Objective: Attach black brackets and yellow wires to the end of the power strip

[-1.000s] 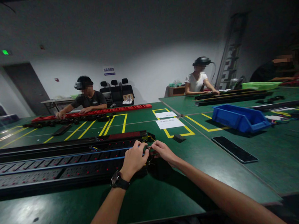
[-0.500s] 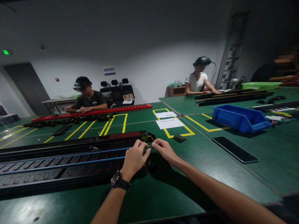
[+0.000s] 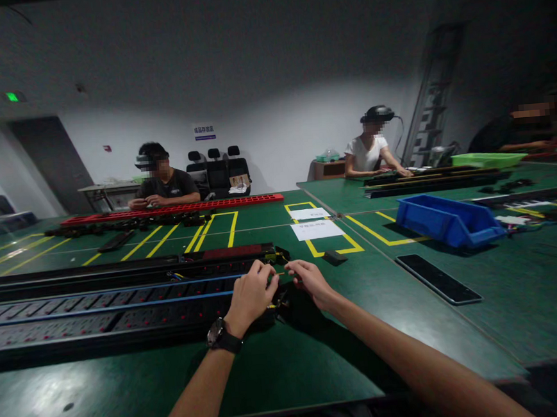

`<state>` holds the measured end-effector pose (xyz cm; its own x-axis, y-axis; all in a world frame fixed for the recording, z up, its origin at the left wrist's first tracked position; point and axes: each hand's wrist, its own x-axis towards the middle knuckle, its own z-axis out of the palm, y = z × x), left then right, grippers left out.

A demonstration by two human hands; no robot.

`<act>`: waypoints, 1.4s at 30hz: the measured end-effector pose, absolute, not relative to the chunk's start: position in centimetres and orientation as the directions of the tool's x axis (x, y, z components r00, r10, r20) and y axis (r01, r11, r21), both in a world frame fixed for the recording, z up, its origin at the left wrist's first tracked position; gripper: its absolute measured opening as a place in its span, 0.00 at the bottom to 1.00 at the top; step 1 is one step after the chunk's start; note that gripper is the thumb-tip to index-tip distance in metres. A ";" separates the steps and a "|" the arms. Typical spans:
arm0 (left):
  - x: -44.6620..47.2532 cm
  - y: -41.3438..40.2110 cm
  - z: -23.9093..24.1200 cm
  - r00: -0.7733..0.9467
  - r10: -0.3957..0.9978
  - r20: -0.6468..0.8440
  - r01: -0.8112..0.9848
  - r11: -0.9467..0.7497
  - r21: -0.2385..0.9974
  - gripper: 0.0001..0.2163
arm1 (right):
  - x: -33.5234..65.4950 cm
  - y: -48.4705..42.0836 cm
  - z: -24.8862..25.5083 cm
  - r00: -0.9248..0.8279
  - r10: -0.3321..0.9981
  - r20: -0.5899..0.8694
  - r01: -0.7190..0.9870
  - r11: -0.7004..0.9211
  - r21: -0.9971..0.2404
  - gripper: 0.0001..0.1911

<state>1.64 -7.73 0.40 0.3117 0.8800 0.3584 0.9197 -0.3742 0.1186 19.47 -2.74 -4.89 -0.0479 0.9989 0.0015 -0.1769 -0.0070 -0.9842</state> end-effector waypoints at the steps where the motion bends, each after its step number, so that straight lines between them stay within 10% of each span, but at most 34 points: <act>1: 1.6 -7.7 0.4 0.310 0.881 0.358 0.921 -0.372 0.119 0.12 | 19.6 -2.6 -5.0 -0.032 0.999 -0.044 -0.209 -0.050 -0.977 0.14; 42: 1.8 -7.7 0.5 0.310 0.884 0.349 0.924 -0.367 0.109 0.13 | 19.6 -2.2 -5.7 -0.056 0.997 -0.053 -0.179 -0.062 -0.982 0.11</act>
